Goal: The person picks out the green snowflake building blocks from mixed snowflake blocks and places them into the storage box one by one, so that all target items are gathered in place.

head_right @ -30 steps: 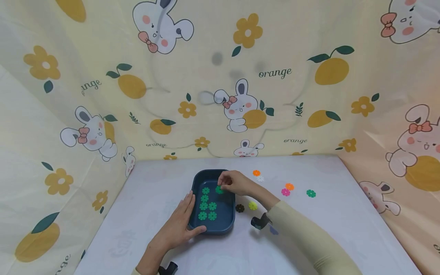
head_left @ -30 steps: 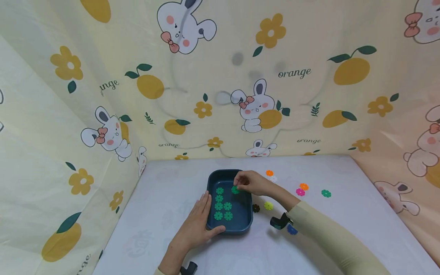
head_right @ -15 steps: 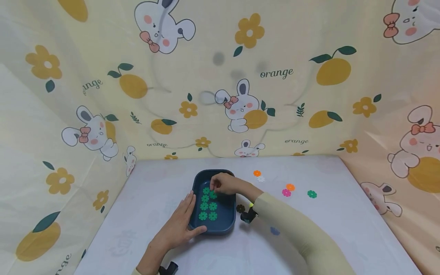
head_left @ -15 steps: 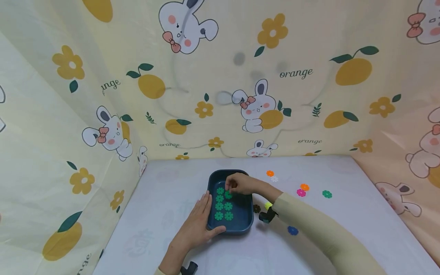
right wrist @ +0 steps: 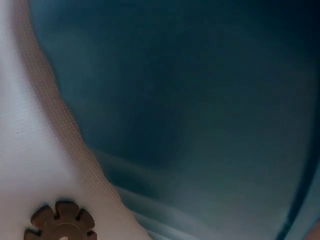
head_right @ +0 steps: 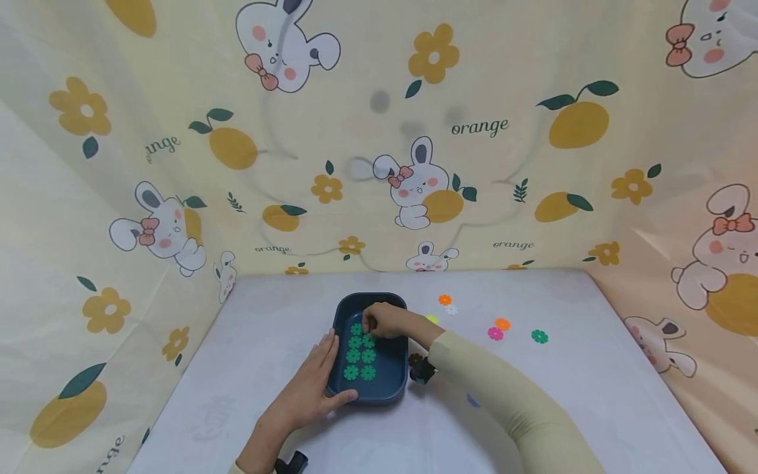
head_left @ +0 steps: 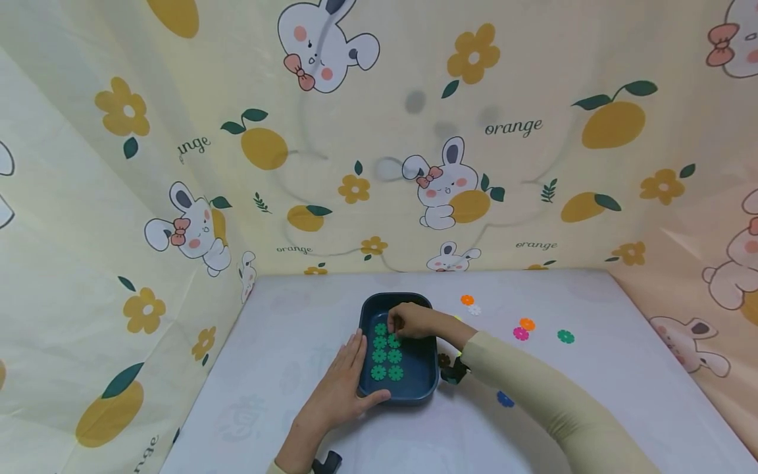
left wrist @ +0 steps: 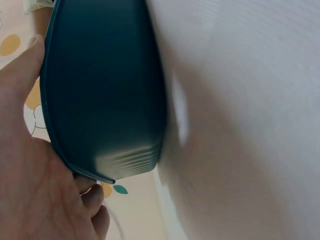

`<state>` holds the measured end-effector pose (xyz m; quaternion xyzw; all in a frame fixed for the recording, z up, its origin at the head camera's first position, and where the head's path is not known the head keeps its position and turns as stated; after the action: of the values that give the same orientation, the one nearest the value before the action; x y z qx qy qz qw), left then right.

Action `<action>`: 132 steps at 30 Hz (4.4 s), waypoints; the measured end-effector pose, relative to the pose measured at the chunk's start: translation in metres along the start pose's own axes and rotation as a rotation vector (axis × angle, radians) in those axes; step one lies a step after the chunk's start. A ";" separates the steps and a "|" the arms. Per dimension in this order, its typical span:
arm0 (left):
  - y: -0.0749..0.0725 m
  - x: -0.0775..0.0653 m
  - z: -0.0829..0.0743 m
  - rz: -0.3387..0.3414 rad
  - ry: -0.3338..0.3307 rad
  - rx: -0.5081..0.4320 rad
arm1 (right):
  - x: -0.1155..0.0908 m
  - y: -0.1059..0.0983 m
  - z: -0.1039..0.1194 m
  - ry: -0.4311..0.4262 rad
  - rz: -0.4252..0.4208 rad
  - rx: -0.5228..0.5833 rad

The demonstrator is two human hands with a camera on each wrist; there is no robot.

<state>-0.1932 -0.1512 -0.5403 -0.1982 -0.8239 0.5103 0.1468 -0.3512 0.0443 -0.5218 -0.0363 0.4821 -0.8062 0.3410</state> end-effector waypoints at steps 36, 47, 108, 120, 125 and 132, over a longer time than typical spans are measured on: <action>0.002 0.002 -0.003 -0.017 -0.014 0.012 | -0.170 -0.075 -0.108 0.101 -0.401 0.170; 0.002 0.003 -0.003 -0.015 -0.007 0.003 | -0.224 -0.073 -0.186 0.294 -0.495 0.146; 0.002 0.002 -0.001 -0.027 0.000 0.020 | -0.128 -0.052 -0.088 0.075 -0.373 0.339; 0.002 0.001 -0.002 -0.016 -0.011 0.008 | -0.076 -0.044 -0.044 -0.093 -0.300 0.305; 0.000 0.001 -0.003 -0.016 0.000 -0.005 | -0.056 -0.040 -0.033 -0.094 -0.275 0.309; -0.002 0.000 -0.004 -0.014 -0.001 -0.014 | -0.029 -0.030 -0.026 -0.093 -0.240 0.262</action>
<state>-0.1920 -0.1488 -0.5367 -0.1932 -0.8288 0.5036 0.1487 -0.3542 0.0901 -0.5037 -0.0859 0.3490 -0.8944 0.2661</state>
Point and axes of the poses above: each hand's wrist, its own x-axis towards the middle knuckle, its own y-axis out of the palm, z = x × y, the point moved 3 cm from there along x, towards the middle knuckle, and after that the axes turned 9 degrees about y, right-handed, at the moved point
